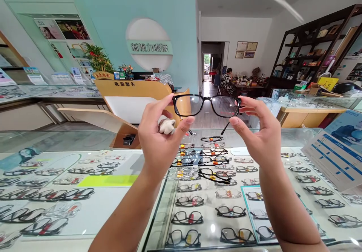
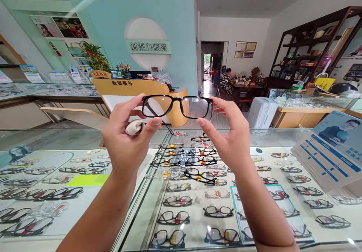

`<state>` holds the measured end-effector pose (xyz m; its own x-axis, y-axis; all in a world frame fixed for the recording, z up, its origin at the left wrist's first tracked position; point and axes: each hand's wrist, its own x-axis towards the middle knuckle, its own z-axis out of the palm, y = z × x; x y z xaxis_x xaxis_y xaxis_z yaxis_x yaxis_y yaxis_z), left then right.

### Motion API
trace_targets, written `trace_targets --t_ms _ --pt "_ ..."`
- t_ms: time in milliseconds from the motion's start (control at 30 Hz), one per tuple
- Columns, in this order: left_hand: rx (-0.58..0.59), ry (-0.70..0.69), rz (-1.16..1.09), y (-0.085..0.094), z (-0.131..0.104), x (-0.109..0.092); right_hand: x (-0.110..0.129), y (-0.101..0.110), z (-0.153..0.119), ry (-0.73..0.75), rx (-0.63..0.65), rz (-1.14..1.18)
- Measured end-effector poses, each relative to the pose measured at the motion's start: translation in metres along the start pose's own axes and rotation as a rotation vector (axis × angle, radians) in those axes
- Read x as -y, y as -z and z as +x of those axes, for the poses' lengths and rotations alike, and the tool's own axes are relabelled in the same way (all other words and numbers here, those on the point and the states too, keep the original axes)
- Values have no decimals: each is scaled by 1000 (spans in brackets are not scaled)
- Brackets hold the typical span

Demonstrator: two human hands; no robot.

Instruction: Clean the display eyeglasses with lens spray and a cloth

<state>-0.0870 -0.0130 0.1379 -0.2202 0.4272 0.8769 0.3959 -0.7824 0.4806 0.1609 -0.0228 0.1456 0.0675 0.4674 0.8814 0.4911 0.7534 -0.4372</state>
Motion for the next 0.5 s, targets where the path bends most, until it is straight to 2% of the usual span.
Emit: trace_targets --t_ms 200,333,500 --pt "-34 10 15 0 0 0 4 1 0 16 15 -17" --pt "-12 16 -19 0 -1 -2 4 2 0 31 23 -37" --pt "-26 -34 52 0 -1 -1 3 2 -1 39 29 -54"
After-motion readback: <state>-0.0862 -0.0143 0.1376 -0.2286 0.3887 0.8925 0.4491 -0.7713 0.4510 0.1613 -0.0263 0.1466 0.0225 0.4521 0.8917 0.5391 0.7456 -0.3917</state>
